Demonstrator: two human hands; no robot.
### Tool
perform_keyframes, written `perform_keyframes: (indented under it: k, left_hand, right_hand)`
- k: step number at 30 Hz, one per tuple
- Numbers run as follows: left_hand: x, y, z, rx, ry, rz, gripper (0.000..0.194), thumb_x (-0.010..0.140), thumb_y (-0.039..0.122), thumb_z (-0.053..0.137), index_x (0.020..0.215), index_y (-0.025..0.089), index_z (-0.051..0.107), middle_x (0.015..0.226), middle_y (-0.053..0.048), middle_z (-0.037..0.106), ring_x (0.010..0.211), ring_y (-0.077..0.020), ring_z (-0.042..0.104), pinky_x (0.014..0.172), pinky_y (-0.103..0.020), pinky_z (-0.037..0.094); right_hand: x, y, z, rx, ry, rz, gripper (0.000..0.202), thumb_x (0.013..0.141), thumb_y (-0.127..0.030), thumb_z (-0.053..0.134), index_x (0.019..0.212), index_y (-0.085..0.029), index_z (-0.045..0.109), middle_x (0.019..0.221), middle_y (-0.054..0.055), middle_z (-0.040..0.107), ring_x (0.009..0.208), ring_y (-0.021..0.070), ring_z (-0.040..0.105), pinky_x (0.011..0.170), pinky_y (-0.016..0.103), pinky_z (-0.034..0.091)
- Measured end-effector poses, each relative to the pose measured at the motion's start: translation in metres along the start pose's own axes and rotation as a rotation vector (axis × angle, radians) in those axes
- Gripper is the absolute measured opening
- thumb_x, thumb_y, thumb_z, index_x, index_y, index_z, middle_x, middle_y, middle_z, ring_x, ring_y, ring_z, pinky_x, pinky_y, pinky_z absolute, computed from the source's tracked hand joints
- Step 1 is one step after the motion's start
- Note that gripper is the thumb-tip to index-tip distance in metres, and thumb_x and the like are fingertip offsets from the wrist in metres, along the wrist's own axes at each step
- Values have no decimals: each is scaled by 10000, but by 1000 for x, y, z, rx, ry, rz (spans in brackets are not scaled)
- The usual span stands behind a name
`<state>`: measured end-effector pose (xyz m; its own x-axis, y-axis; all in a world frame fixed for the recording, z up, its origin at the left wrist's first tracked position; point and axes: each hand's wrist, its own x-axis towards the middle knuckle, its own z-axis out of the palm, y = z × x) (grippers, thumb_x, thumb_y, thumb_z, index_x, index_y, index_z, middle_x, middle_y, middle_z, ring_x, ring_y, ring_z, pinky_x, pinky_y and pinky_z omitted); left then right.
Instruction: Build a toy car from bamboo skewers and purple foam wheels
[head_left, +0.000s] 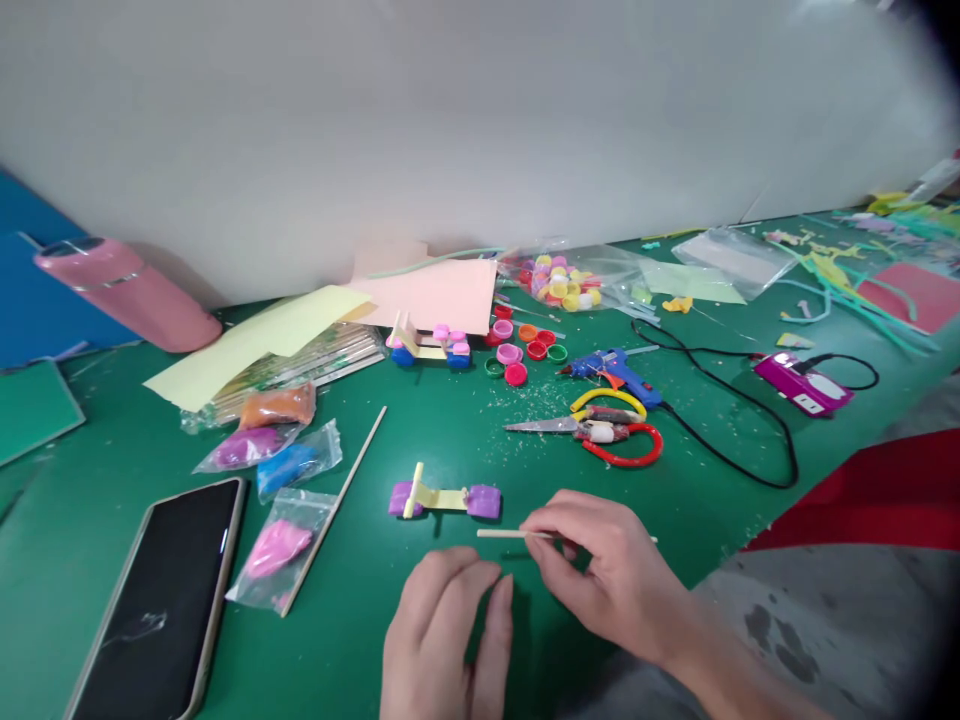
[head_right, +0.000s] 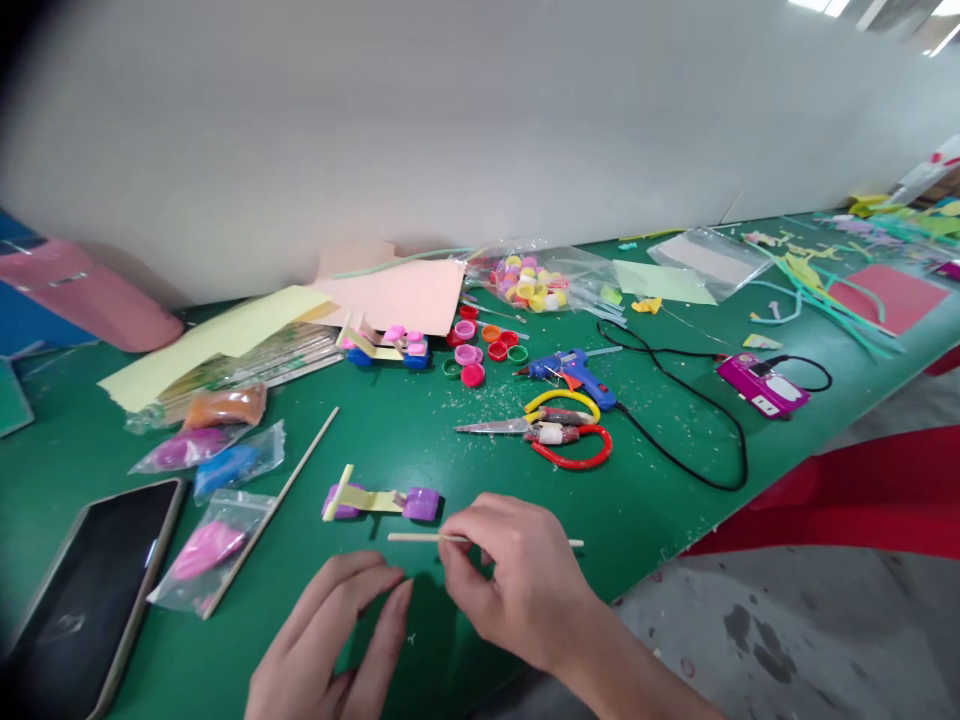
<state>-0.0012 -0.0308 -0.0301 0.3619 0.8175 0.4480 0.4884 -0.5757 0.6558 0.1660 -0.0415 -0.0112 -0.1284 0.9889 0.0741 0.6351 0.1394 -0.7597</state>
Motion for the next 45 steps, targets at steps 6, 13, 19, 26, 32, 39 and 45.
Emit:
perform_keyframes:
  k: [6, 13, 19, 26, 32, 39, 45]
  left_hand:
    - [-3, 3, 9, -557, -109, -549, 178, 804, 272, 541, 966, 204, 563, 701, -3, 600, 621, -141, 585, 538, -231, 502]
    - [-5, 10, 14, -766, -99, -628, 341, 807, 320, 545, 1126, 203, 546, 817, -42, 641, 755, -170, 607, 694, -288, 516]
    - [-1, 8, 1, 97, 208, -92, 453, 760, 132, 581, 1195, 203, 474, 996, -91, 515, 826, -192, 539, 675, -304, 469]
    - [11, -5, -14, 652, 17, 311, 316, 756, 169, 595, 1072, 182, 598, 977, -93, 650, 920, -281, 500, 779, -424, 307]
    - [16, -9, -18, 603, -130, 343, 279, 776, 168, 539, 1045, 202, 609, 848, -41, 687, 948, -273, 487, 866, -452, 216]
    - [20, -2, -19, 329, -240, 149, 246, 824, 129, 418, 966, 187, 611, 746, -48, 615, 783, -229, 501, 733, -400, 300]
    - [25, 0, -21, 230, -377, 77, 225, 847, 135, 368, 901, 179, 582, 701, -47, 544, 661, -203, 467, 581, -316, 307]
  right_hand:
    - [-1, -8, 3, 284, 24, 48, 145, 821, -150, 493, 774, -194, 623, 634, -26, 496, 551, 98, 452, 497, 193, 360]
    - [1, -12, 4, 501, 26, 56, 157, 828, -161, 488, 727, -173, 608, 632, -20, 523, 579, 101, 481, 520, 183, 383]
    - [-3, -8, 4, 268, 47, -15, 133, 830, -171, 493, 805, -178, 623, 661, -16, 502, 569, 100, 467, 519, 201, 367]
    - [-4, -4, 5, 7, 31, -142, 147, 847, -167, 469, 899, -195, 603, 758, 16, 590, 690, 139, 523, 617, 246, 372]
    - [-2, -6, 5, -79, 3, -167, 164, 875, -197, 439, 856, -185, 601, 764, 28, 607, 715, 151, 537, 636, 258, 377]
    - [0, -6, 7, -147, 5, -209, 174, 882, -198, 434, 863, -182, 606, 753, 32, 614, 700, 154, 542, 624, 264, 373]
    - [-1, -6, 7, -217, 5, -251, 186, 890, -208, 423, 848, -183, 602, 739, 30, 609, 688, 158, 539, 609, 273, 362]
